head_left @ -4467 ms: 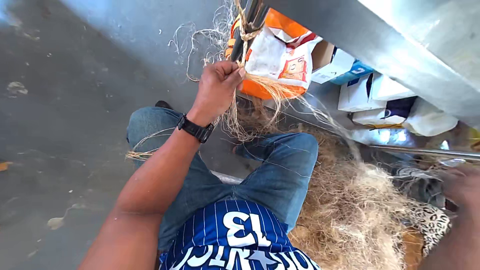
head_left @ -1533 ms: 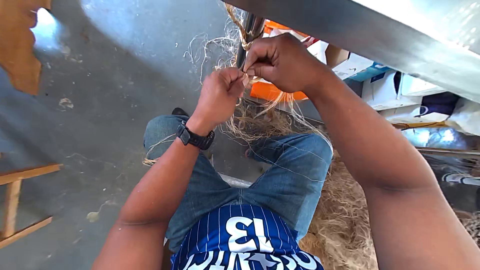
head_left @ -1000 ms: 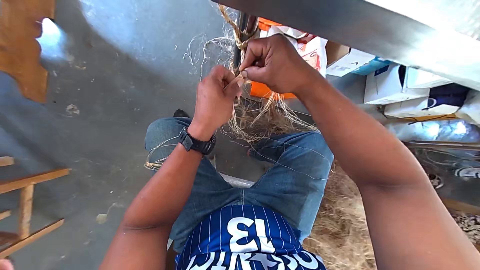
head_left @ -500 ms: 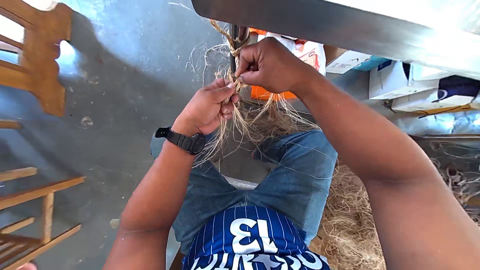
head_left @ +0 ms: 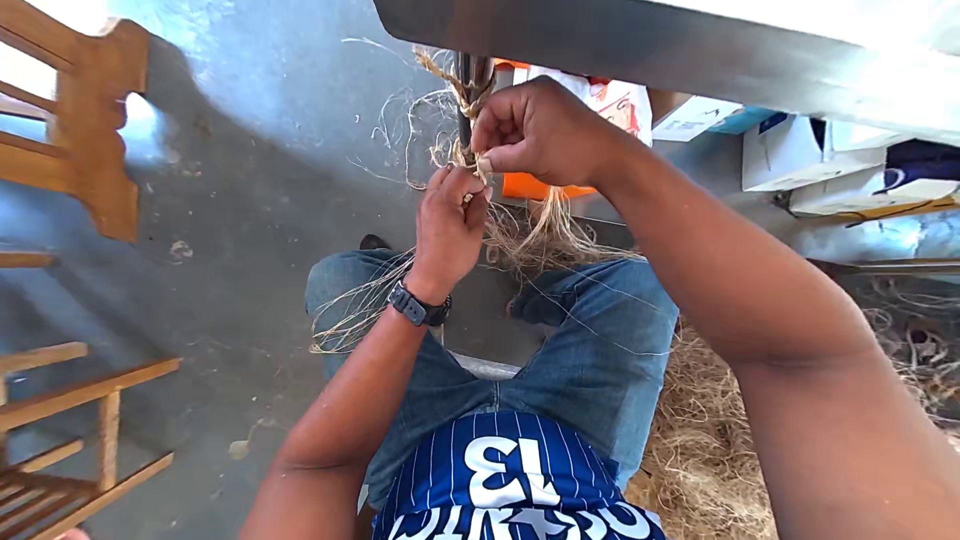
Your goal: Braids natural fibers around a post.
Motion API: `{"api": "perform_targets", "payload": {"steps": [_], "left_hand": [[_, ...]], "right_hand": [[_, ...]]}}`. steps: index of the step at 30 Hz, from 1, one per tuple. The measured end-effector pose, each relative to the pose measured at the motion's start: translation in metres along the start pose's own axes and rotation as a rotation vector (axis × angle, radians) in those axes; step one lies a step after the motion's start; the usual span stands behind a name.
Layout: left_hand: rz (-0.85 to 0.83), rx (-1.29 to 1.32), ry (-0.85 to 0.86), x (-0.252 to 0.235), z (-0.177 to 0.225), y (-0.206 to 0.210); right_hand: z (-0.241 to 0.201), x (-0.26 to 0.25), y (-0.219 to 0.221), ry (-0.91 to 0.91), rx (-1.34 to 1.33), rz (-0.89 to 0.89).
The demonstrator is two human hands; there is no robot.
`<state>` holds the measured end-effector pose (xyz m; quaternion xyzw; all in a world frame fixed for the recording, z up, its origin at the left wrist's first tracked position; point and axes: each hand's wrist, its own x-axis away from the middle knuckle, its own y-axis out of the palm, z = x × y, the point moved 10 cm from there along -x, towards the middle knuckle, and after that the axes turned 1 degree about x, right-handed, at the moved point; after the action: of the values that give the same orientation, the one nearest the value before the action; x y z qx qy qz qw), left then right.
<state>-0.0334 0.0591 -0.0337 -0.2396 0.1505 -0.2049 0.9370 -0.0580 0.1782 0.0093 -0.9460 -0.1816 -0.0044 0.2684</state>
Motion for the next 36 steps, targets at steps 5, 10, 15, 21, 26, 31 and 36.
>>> {"api": "perform_targets", "payload": {"steps": [5, 10, 15, 21, 26, 31, 36], "left_hand": [[0.035, 0.1, 0.055, 0.004, 0.004, -0.002], [0.066, 0.052, 0.08, 0.005, 0.003, 0.002], [-0.019, 0.129, 0.14, 0.004, 0.0, 0.001], [-0.066, -0.286, 0.017, -0.015, 0.007, -0.027], [-0.327, 0.212, -0.034, -0.032, 0.001, 0.006], [-0.275, 0.259, -0.113, -0.035, -0.005, 0.014], [-0.211, 0.571, -0.132, -0.035, -0.01, 0.02]], "right_hand": [[0.024, 0.011, 0.009, 0.191, -0.309, 0.013], [0.035, 0.013, 0.02, 0.273, -0.217, -0.061], [0.033, 0.014, 0.015, 0.242, -0.071, 0.005], [0.027, 0.018, 0.01, 0.218, 0.069, 0.027], [0.016, 0.02, 0.008, 0.203, 0.239, 0.026], [0.01, 0.022, 0.004, 0.173, 0.411, 0.051], [0.003, 0.026, 0.005, 0.074, 0.532, 0.055]]}}
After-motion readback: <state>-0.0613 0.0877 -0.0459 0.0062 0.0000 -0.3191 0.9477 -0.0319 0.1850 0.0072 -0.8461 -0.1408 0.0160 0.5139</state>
